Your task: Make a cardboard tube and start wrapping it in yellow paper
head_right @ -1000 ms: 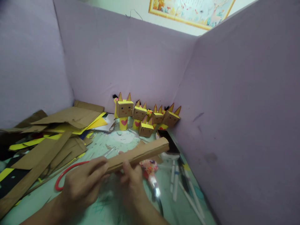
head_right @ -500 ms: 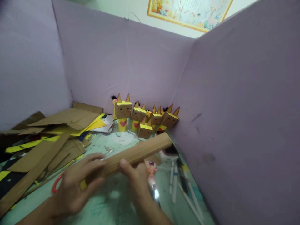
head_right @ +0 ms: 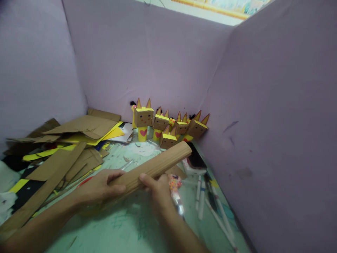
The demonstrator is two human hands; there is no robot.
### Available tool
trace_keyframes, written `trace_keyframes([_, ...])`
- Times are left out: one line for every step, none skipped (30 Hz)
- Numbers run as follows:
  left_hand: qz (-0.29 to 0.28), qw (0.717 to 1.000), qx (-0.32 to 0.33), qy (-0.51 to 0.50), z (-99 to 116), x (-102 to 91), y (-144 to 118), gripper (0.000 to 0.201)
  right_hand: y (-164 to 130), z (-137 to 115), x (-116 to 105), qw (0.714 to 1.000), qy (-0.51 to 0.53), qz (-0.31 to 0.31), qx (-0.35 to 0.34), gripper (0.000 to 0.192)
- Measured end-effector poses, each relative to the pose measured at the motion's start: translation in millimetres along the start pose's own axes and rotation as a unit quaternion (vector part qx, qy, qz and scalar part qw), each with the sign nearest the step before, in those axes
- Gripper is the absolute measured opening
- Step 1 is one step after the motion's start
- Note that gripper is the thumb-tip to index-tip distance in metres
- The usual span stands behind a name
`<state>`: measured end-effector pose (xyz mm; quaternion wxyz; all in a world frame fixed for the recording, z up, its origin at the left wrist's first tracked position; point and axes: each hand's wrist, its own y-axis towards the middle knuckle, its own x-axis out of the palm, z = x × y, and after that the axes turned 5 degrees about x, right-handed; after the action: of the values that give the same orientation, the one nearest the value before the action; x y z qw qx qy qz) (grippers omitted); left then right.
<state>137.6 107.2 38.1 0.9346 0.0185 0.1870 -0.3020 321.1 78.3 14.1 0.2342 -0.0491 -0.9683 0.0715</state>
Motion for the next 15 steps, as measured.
trace_keyframes([-0.002, 1.000, -0.002, 0.000, 0, -0.5, 0, 0.042, 0, 1, -1, 1.000, -0.004, 0.000, -0.002, 0.029])
trace_keyframes([-0.006, 1.000, -0.002, 0.001, 0, -1.2, 0, 0.043, 1, 3, -2, 1.000, -0.008, -0.002, -0.004, 0.029])
trace_keyframes([-0.012, 1.000, 0.000, 0.001, 0, -1.7, 0, 0.044, 1, 3, -3, 1.000, -0.012, -0.007, -0.006, 0.029])
trace_keyframes([-0.019, 1.000, 0.003, 0.000, 0, -2.2, 0, 0.044, 1, 3, -3, 1.000, -0.017, -0.015, -0.007, 0.030])
trace_keyframes([-0.026, 1.000, 0.006, -0.001, 0, -2.6, 0, 0.044, 2, 3, -3, 0.999, -0.022, -0.023, -0.009, 0.031])
trace_keyframes([-0.030, 1.000, 0.008, -0.002, 0, -3.0, 1, 0.043, 2, 3, -2, 0.999, -0.026, -0.031, -0.011, 0.032])
trace_keyframes([-0.034, 0.999, 0.009, -0.005, -1, -3.6, 1, 0.041, 2, 2, -1, 0.999, -0.029, -0.041, -0.015, 0.034])
trace_keyframes([-0.036, 0.999, 0.010, -0.010, -1, -4.6, 1, 0.040, 2, 1, 0, 0.998, -0.031, -0.052, -0.019, 0.038])
trace_keyframes([-0.038, 0.999, 0.012, -0.018, -2, -6.1, 1, 0.040, 1, 0, 2, 0.997, -0.032, -0.065, -0.025, 0.043])
trace_keyframes([-0.042, 0.999, 0.015, -0.029, -3, -8.3, 1, 0.042, 1, 0, 5, 0.996, -0.028, -0.082, -0.029, 0.049])
trace_keyframes([-0.046, 0.998, 0.021, -0.041, -3, -11.1, 1, 0.045, 0, 0, 7, 0.994, -0.019, -0.104, -0.032, 0.058])
trace_keyframes([-0.042, 0.997, 0.029, -0.061, -3, -14.6, 0, 0.048, -2, -1, 9, 0.991, -0.012, -0.128, -0.030, 0.067])
trace_keyframes([-0.023, 0.995, 0.034, -0.092, -2, -18.4, -2, 0.050, -4, 0, 11, 0.988, -0.011, -0.149, -0.026, 0.075])
trace_keyframes([0.017, 0.990, 0.031, -0.139, 0, -22.4, -3, 0.052, -6, 0, 12, 0.985, -0.023, -0.168, -0.020, 0.081])
trace_keyframes([0.073, 0.978, 0.023, -0.195, 3, -26.3, -5, 0.054, -8, 0, 13, 0.981, -0.051, -0.184, -0.014, 0.084])
